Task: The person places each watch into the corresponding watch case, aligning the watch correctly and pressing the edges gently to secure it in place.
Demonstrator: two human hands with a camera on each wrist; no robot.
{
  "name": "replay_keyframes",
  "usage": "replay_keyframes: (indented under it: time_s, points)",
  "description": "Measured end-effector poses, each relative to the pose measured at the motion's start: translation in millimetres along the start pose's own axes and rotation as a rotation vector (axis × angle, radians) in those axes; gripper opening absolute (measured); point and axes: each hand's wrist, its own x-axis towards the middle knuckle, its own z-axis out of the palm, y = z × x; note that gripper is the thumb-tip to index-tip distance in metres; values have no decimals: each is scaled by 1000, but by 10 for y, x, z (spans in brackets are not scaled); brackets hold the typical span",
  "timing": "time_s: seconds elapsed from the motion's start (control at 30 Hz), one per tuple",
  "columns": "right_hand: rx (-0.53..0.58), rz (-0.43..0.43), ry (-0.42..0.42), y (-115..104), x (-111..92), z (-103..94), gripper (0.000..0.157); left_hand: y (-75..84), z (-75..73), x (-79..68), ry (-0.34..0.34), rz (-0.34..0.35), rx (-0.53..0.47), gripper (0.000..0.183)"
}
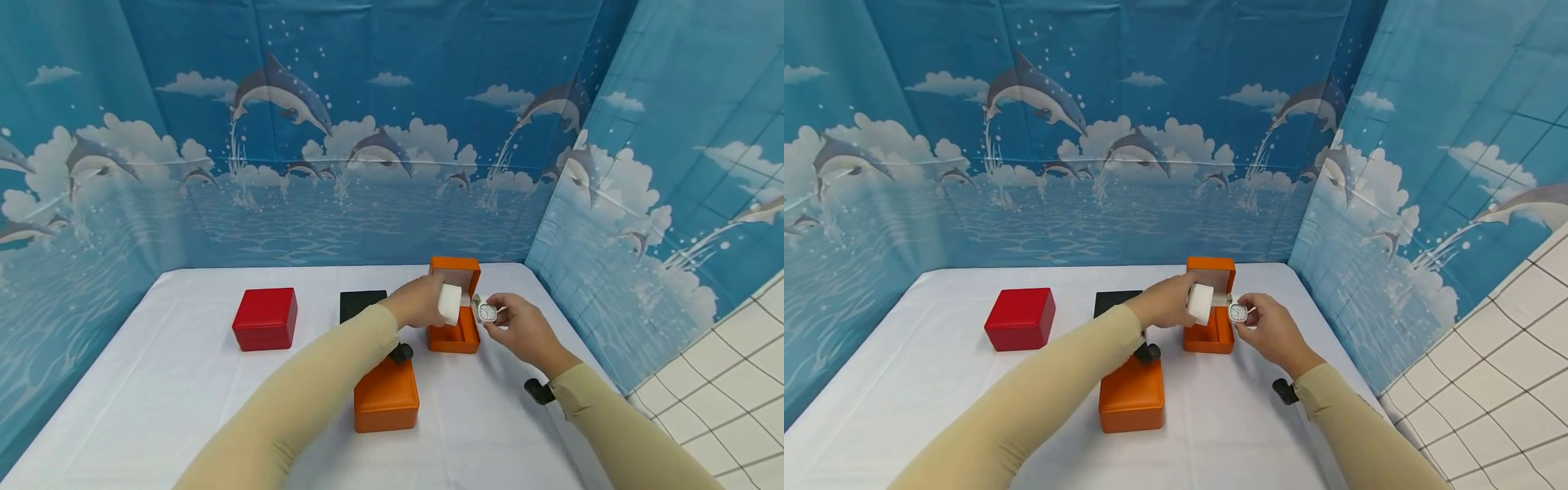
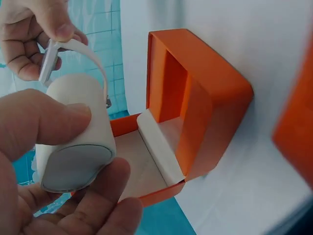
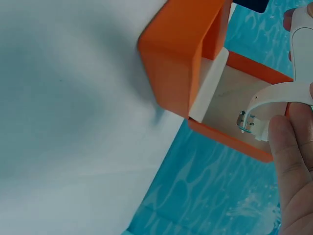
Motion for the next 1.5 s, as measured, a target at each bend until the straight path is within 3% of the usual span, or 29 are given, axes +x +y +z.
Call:
replay_keyframes:
  time_s: [0.17,0.37,0.73,1.0,1.5]
  points:
    - [12,-22,1,-105,8,-6,36,-45,-48,-105,11,-4,-11,84]
    - [19,-71,20,-258,8,-12,37,-109,-96,-216,19,37,-29,86]
    - [71,-102,9,-531,75,-13,38,-239,-121,-310,15,77,-47,84]
    - [87,-126,-6,-608,113,61,40,-284,-111,-368,11,87,-79,79]
    - [197,-117,-69,-688,115,74,44,-319,-96,-420,62,113,-150,80]
